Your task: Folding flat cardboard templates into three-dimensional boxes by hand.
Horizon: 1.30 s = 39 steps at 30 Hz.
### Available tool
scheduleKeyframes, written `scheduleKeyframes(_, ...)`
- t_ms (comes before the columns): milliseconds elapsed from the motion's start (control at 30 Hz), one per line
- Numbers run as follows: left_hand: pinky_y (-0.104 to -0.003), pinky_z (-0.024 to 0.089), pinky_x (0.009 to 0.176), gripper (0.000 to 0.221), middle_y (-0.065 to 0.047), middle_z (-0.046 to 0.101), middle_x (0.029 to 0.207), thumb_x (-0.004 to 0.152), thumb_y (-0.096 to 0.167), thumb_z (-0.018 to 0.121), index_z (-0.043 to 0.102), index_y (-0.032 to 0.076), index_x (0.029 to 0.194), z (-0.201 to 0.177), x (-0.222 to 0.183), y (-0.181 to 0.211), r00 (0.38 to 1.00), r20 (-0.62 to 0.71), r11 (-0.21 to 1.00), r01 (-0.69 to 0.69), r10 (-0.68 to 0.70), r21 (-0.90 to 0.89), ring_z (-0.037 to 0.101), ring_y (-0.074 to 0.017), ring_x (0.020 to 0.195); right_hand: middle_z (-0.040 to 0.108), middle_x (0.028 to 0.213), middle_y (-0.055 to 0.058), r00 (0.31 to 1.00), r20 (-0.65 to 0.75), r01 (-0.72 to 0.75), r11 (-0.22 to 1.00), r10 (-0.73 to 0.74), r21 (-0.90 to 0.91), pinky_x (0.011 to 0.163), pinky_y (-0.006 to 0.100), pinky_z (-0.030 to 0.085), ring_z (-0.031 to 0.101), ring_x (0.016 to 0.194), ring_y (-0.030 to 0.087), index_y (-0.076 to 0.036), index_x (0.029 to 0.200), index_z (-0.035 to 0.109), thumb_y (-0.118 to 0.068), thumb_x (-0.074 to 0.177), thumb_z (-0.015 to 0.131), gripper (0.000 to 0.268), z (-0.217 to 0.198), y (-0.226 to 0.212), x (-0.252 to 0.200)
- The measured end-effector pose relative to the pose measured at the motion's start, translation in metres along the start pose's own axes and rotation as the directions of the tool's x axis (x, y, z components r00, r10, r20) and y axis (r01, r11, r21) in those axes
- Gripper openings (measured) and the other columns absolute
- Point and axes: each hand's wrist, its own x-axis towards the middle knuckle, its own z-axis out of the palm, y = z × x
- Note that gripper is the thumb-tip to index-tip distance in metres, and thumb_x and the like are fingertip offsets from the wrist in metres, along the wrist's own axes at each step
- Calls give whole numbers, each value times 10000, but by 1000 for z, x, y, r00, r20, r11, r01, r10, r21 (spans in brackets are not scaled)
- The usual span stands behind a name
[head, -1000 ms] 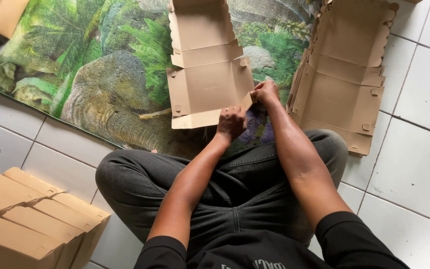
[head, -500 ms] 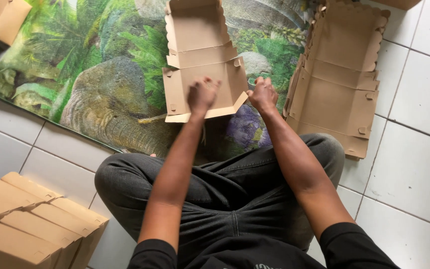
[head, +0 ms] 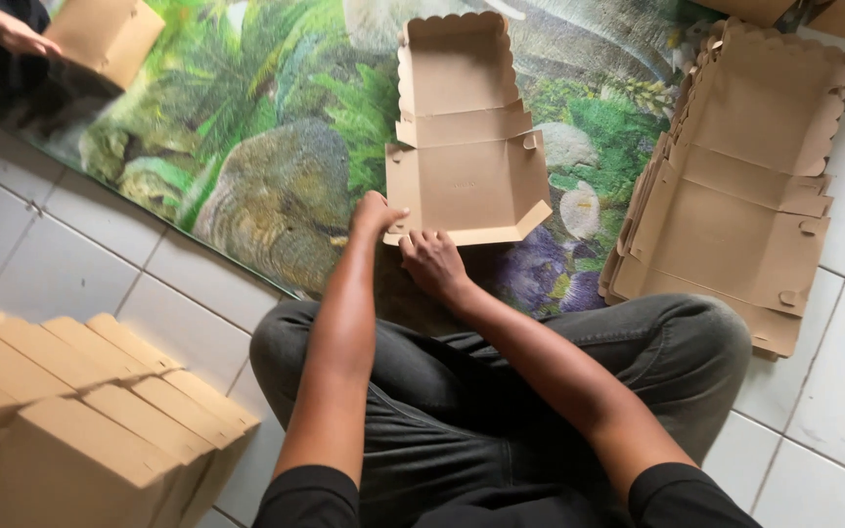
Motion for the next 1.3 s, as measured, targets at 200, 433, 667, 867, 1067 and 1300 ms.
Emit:
scheduleKeyframes(200,-448,572,834,126,-101,750,923,721,272,814,745,196,794,15,29,-9,998,-40,988,-36,43,153,712,-333,976,612,708,39,994,-78,-73,997,74,18,552,367,469,664,631,257,-154,812,597,-217,810,579,65,38,-1,-17)
scheduleKeyframes(433,-465,568,850,161,-135,741,953,765,232,821,730,154,873,30,46,-23,999,-36,980,2,5,197,708,-359,988,541,758,15,984,-102,-136,988,144,77,486,363,517,654,585,239,-169,793,543,-187,698,600,113,8,5,-14)
scheduleKeyframes(667,-479,542,905,196,-163,741,944,764,221,816,706,116,889,28,39,-19,999,48,977,-17,7,211,698,-367,1013,596,729,151,757,227,-640,628,612,442,646,555,517,668,730,463,-151,835,527,-307,837,574,163,-6,43,14)
scheduleKeyframes(867,-525,523,864,396,-230,627,906,718,162,686,493,57,1047,25,5,8,999,-39,983,-11,19,183,663,-417,972,723,795,54,691,444,-719,482,570,500,718,485,558,717,854,350,-203,850,706,-404,773,691,216,-10,72,35)
scheduleKeyframes(1067,-554,507,921,564,-240,513,1217,846,44,615,434,-63,1370,-10,-132,111,934,-205,901,-196,292,388,574,-444,1145,737,897,117,767,398,-639,548,503,540,773,499,540,693,942,392,-143,937,737,-380,819,708,267,-85,105,28)
scheduleKeyframes(1300,-511,470,914,290,-235,521,1277,789,94,642,650,92,1078,122,-171,124,729,-23,633,-577,684,517,543,-395,1159,731,812,74,656,287,-712,445,698,542,577,375,555,716,683,193,-119,971,736,-303,864,744,212,-112,253,-48)
